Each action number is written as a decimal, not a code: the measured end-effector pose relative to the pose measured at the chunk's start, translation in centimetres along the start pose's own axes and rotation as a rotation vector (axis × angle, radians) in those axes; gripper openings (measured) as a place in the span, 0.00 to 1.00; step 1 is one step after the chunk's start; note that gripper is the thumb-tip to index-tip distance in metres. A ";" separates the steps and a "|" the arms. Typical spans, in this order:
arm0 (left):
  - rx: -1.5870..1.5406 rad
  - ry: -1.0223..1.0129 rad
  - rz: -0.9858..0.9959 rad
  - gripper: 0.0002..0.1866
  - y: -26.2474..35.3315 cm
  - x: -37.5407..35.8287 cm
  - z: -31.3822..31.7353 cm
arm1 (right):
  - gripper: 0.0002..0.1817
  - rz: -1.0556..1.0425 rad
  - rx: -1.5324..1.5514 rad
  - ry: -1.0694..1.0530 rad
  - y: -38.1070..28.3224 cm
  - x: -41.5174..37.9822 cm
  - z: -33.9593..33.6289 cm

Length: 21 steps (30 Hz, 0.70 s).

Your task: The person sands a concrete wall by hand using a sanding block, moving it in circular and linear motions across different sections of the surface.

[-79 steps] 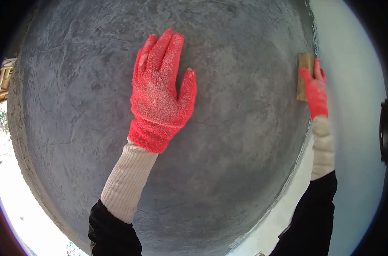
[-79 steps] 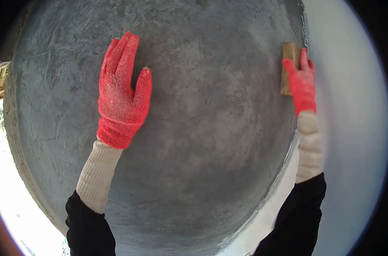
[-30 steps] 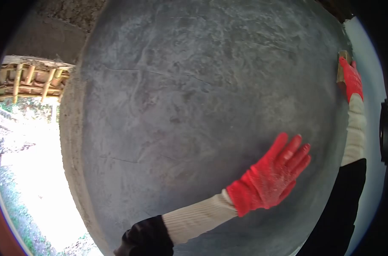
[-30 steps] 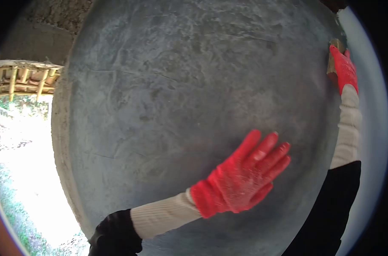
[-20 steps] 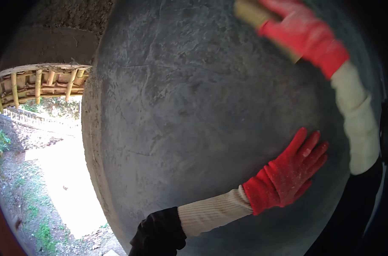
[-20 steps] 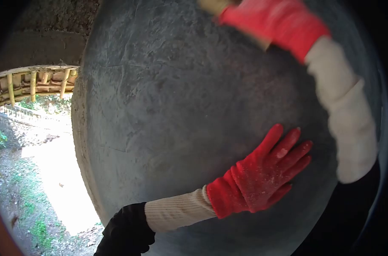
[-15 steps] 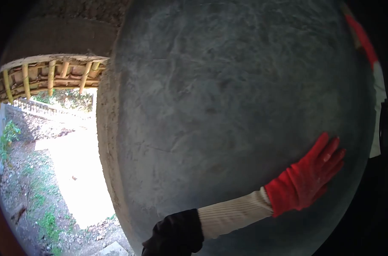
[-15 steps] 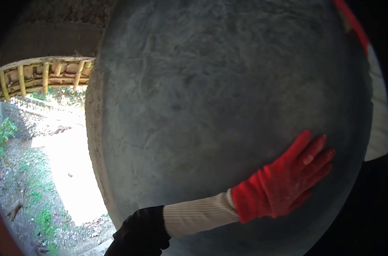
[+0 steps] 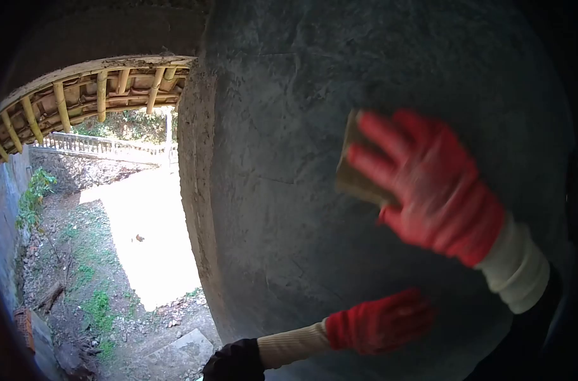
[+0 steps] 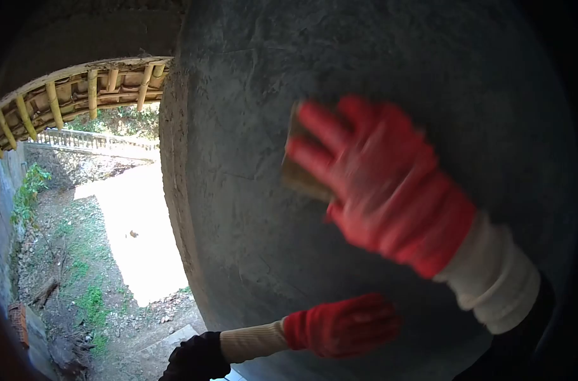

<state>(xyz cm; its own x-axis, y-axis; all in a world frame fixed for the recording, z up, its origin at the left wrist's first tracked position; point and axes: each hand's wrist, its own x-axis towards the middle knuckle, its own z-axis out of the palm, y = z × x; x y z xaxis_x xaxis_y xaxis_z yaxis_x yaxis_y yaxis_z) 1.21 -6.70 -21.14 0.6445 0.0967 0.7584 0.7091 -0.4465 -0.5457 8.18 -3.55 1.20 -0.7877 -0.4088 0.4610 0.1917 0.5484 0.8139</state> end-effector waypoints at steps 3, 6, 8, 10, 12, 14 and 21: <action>-0.143 0.134 -0.570 0.29 0.3 -5.5 -2.7 | 0.38 0.315 -0.277 0.341 12.6 2.5 -1.2; 0.067 0.231 -0.979 0.32 1.4 -8.5 -5.4 | 0.38 0.605 -0.452 0.289 8.7 5.4 -5.3; 0.105 0.252 -1.068 0.34 2.3 -10.2 -5.4 | 0.37 0.740 -0.573 0.187 4.0 5.2 -5.4; 0.124 0.279 -1.160 0.35 2.9 -11.2 -5.0 | 0.36 0.357 -0.272 0.130 1.2 4.4 -0.7; 0.183 0.184 -1.269 0.40 3.6 -11.4 -3.8 | 0.36 -0.009 -0.057 -0.067 -4.3 2.4 3.7; 0.135 0.142 -1.346 0.42 4.1 -11.5 -2.4 | 0.37 -0.342 -0.105 -0.180 -8.1 0.5 6.5; 0.104 0.020 -1.355 0.54 3.0 -13.6 1.2 | 0.37 0.614 -0.379 0.056 1.6 9.0 -3.1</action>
<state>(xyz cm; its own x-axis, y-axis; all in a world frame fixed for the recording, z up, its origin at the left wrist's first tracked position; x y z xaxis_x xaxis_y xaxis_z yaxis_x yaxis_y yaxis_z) -5.14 -8.27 -33.50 -0.5735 0.3895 0.7207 0.7960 0.0570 0.6027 3.18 -8.60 7.75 -0.4431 -0.1507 0.8837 0.7880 0.4044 0.4641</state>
